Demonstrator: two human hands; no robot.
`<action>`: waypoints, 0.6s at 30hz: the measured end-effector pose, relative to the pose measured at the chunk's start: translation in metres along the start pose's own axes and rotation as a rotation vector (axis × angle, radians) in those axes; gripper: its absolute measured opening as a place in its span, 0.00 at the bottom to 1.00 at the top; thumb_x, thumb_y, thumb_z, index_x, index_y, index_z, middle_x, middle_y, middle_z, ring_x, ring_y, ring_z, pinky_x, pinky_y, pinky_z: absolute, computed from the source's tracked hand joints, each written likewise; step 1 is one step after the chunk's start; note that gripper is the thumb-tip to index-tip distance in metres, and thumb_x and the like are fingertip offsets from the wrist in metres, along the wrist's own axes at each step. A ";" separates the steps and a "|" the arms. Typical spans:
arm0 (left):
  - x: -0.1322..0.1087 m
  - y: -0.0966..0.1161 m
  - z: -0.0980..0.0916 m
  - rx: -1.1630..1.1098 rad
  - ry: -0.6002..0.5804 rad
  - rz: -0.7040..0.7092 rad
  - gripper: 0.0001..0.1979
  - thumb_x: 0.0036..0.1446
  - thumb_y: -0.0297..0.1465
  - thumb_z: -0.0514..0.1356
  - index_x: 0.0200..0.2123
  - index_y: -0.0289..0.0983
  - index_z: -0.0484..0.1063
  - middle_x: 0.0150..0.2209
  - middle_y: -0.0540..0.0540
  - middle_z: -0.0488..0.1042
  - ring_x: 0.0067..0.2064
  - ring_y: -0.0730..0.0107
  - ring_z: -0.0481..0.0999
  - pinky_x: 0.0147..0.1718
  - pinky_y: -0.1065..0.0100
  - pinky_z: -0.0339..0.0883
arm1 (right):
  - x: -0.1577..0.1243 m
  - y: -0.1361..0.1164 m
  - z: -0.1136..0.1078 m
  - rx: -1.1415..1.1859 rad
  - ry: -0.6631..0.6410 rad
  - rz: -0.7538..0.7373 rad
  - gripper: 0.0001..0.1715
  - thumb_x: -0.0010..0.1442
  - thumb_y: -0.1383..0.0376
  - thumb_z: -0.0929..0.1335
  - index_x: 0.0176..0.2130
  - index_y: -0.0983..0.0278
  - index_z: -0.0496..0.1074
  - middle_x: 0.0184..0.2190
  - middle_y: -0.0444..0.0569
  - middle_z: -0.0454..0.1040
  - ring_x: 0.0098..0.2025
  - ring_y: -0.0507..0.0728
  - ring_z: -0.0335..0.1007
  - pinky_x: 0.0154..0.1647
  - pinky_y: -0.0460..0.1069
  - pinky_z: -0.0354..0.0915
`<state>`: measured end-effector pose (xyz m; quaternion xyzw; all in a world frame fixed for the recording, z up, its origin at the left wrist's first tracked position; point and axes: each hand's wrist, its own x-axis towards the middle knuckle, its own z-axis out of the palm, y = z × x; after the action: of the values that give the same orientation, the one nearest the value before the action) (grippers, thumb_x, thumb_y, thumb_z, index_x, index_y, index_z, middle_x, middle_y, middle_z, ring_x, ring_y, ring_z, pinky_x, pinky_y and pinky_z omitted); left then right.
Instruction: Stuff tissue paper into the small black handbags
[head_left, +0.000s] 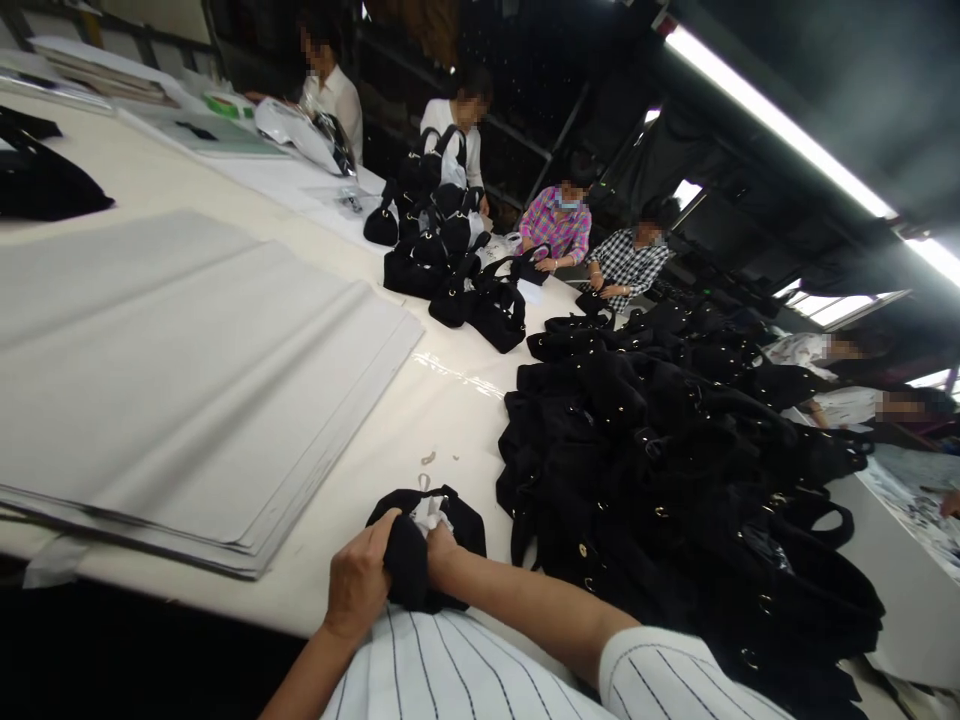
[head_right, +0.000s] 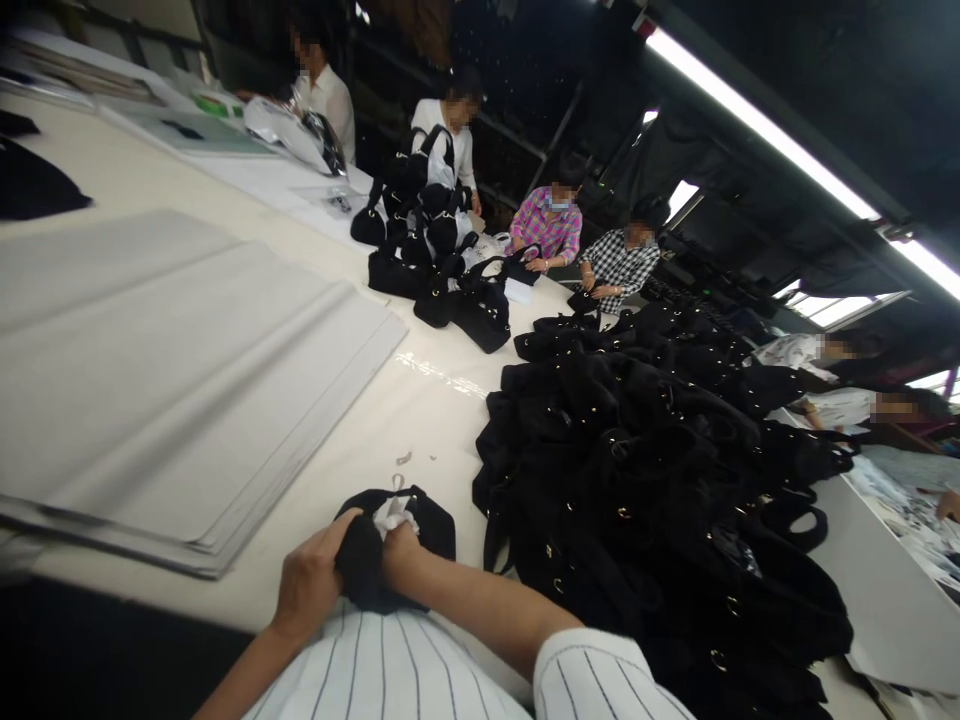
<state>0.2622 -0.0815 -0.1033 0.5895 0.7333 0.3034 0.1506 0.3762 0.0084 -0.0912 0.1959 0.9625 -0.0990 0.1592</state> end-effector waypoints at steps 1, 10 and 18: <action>-0.001 -0.002 -0.002 0.003 0.015 -0.011 0.24 0.54 0.23 0.51 0.54 0.35 0.70 0.46 0.41 0.79 0.45 0.59 0.79 0.43 0.65 0.70 | -0.010 0.000 -0.003 0.012 0.006 0.004 0.09 0.61 0.66 0.68 0.42 0.67 0.73 0.41 0.51 0.75 0.44 0.58 0.72 0.45 0.53 0.70; 0.007 -0.002 -0.009 0.018 0.047 0.065 0.21 0.54 0.22 0.50 0.51 0.34 0.71 0.43 0.42 0.78 0.45 0.59 0.78 0.42 0.63 0.71 | -0.075 -0.014 -0.014 0.608 0.667 0.398 0.33 0.54 0.72 0.68 0.59 0.64 0.60 0.57 0.56 0.63 0.59 0.61 0.61 0.61 0.56 0.62; 0.006 -0.006 0.000 -0.085 0.105 0.058 0.18 0.58 0.26 0.51 0.50 0.33 0.70 0.42 0.40 0.79 0.42 0.59 0.79 0.42 0.62 0.73 | -0.063 -0.015 -0.012 0.540 0.495 0.203 0.34 0.55 0.76 0.63 0.60 0.63 0.60 0.62 0.56 0.58 0.61 0.61 0.58 0.62 0.56 0.61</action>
<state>0.2567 -0.0767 -0.1064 0.5867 0.7094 0.3690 0.1281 0.4215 -0.0234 -0.0561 0.3433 0.8868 -0.2823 -0.1267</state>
